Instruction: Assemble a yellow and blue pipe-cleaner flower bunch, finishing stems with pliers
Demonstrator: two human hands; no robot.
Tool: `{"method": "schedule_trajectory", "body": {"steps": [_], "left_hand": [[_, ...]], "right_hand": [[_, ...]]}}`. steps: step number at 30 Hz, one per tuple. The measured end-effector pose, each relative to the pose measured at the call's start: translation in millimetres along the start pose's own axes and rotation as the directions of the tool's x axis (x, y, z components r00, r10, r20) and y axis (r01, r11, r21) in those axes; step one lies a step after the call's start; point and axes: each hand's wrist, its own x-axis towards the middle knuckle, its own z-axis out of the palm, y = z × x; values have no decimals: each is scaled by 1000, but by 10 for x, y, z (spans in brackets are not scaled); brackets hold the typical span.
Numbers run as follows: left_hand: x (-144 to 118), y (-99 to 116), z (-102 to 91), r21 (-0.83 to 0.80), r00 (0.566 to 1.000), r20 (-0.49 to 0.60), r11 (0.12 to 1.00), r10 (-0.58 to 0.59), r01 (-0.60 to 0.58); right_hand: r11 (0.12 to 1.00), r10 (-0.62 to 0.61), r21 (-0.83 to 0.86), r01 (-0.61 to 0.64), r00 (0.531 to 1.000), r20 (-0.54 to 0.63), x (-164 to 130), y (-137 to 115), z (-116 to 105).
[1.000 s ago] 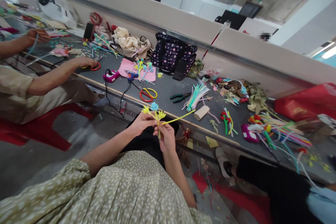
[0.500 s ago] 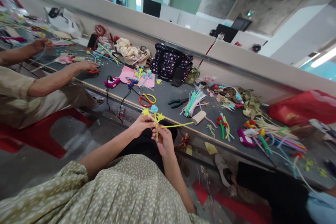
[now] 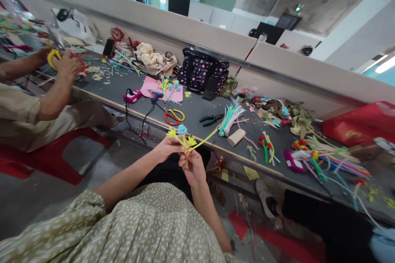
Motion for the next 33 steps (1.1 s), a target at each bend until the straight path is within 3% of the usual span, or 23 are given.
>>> {"method": "schedule_trajectory", "body": {"steps": [4, 8, 12, 17, 19, 21, 24, 33], "left_hand": [[35, -18, 76, -60, 996, -82, 997, 37, -42], [31, -43, 155, -15, 982, -170, 996, 86, -90], [7, -81, 210, 94, 944, -295, 988, 147, -125], [15, -147, 246, 135, 914, -370, 983, 166, -123], [26, -156, 257, 120, 905, -394, 985, 160, -122], [32, -155, 263, 125, 892, -415, 983, 177, -137], [30, -147, 255, 138, 886, -417, 977, 204, -160], [8, -62, 201, 153, 918, -330, 972, 220, -178]], "right_hand": [[974, -221, -68, 215, 971, -93, 10, 15, 56], [851, -489, -277, 447, 866, -105, 11, 40, 85], [631, -679, -550, 548, 732, -50, 22, 67, 27], [288, -778, -786, 547, 612, 141, 22, 57, -72], [166, -786, -820, 548, 576, 226, 14, 43, -84], [112, -783, -827, 551, 562, 268, 5, 33, -82], [161, -767, -833, 529, 599, 232, -5, 32, -72], [600, -601, -680, 422, 799, -33, -26, -7, -3]]}}
